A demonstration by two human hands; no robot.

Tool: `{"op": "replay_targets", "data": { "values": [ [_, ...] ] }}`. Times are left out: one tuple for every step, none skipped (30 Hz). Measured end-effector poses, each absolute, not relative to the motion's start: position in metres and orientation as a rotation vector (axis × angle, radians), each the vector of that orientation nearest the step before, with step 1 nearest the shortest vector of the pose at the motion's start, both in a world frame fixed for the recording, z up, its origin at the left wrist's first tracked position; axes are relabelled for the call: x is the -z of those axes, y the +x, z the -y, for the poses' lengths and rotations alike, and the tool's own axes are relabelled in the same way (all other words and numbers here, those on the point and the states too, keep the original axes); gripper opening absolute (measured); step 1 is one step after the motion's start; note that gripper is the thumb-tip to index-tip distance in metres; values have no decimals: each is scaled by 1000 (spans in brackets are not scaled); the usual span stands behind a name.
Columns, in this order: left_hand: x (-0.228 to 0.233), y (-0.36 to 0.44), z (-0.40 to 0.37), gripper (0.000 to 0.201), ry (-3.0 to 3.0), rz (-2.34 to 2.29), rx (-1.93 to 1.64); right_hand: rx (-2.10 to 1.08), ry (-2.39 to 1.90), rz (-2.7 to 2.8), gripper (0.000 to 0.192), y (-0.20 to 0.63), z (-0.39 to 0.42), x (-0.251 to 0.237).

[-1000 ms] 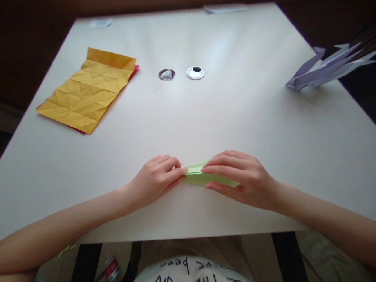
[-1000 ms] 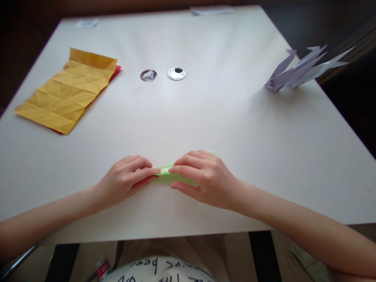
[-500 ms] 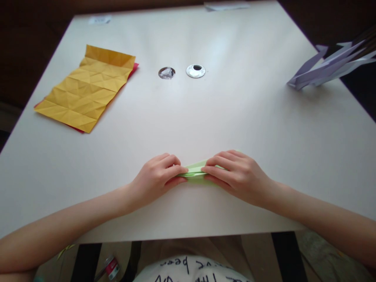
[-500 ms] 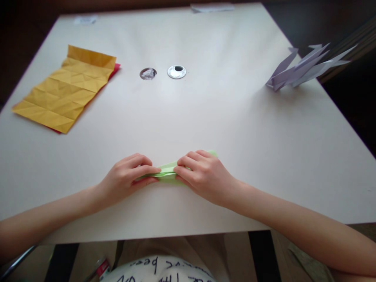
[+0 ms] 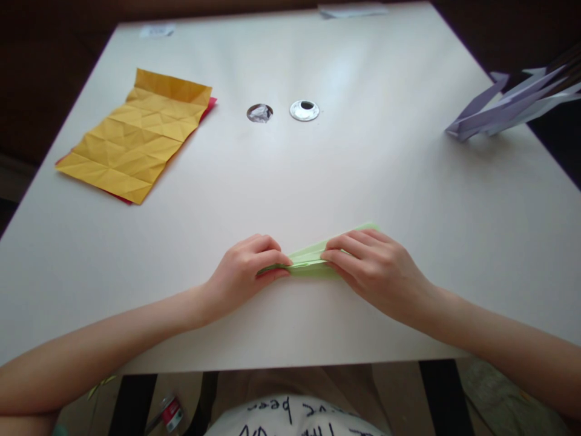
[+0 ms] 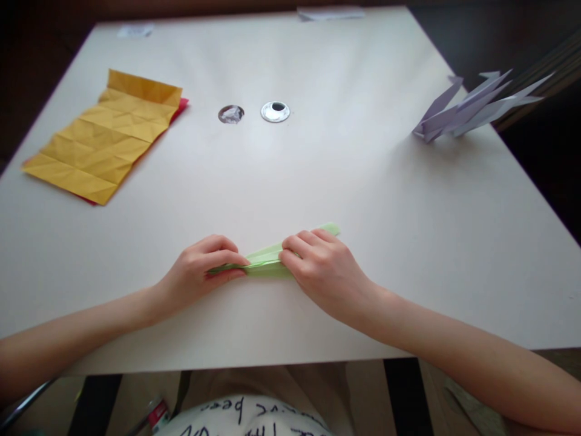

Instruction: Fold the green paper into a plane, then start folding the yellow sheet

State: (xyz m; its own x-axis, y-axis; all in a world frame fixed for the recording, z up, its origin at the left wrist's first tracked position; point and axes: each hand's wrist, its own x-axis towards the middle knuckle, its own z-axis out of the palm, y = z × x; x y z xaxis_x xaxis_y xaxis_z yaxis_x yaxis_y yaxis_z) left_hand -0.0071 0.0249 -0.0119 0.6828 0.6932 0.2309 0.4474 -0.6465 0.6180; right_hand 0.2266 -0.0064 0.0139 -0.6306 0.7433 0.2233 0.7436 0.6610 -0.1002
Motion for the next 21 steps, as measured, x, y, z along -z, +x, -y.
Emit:
{"op": "replay_targets", "data": {
  "values": [
    [12, -7, -25, 8, 2353, -882, -621, 10, -1200, 2638, 16, 226, 7, -13],
    [12, -6, -25, 8, 2338, -887, -625, 15, -1198, 2640, 16, 224, 7, -12],
    [13, -6, -24, 8, 2327, -893, -631, 13, -1192, 2638, 17, 222, 8, -10],
    [13, -5, -24, 8, 2318, -899, -638, 2, -1182, 2632, 17, 220, 8, -8],
    [13, -5, -24, 8, 2313, -904, -644, -17, -1170, 2624, 18, 218, 9, -7],
    [13, -4, -23, 8, 2309, -909, -649, -42, -1155, 2613, 18, 215, 9, -5],
    [13, -3, -23, 9, 2306, -915, -653, -69, -1140, 2601, 18, 213, 10, -3],
    [13, -3, -23, 9, 2304, -923, -656, -95, -1127, 2588, 18, 211, 10, -1],
    [13, -2, -22, 9, 2304, -931, -659, -116, -1120, 2575, 18, 210, 10, 0],
    [13, -2, -22, 9, 2305, -939, -661, -129, -1120, 2561, 18, 209, 9, 1],
    [13, -1, -22, 8, 2306, -949, -659, -133, -1126, 2548, 18, 208, 9, 1],
    [13, -1, -22, 7, 2308, -959, -657, -127, -1135, 2538, 18, 208, 8, 1],
    [12, -1, -22, 6, 2311, -967, -654, -111, -1142, 2533, 18, 209, 8, 1],
    [12, -1, -22, 5, 2316, -973, -652, -88, -1147, 2533, 18, 209, 8, 0],
    [12, -2, -22, 5, 2322, -979, -649, -62, -1147, 2537, 18, 210, 7, -1],
    [12, -2, -23, 5, 2328, -985, -650, -35, -1144, 2542, 18, 211, 7, -2],
    [12, -2, -23, 5, 2332, -993, -650, -12, -1140, 2547, 18, 211, 7, -3],
    [12, -3, -23, 6, 2335, -999, -651, 6, -1136, 2552, 17, 212, 6, -4],
    [12, -4, -23, 6, 2333, -1006, -649, 20, -1134, 2556, 18, 212, 6, -5],
    [11, -4, -23, 7, 2325, -1012, -645, 32, -1135, 2557, 18, 213, 6, -6],
    [11, -5, -23, 7, 2315, -1016, -640, 42, -1138, 2556, 18, 213, 6, -6]
  ]
}}
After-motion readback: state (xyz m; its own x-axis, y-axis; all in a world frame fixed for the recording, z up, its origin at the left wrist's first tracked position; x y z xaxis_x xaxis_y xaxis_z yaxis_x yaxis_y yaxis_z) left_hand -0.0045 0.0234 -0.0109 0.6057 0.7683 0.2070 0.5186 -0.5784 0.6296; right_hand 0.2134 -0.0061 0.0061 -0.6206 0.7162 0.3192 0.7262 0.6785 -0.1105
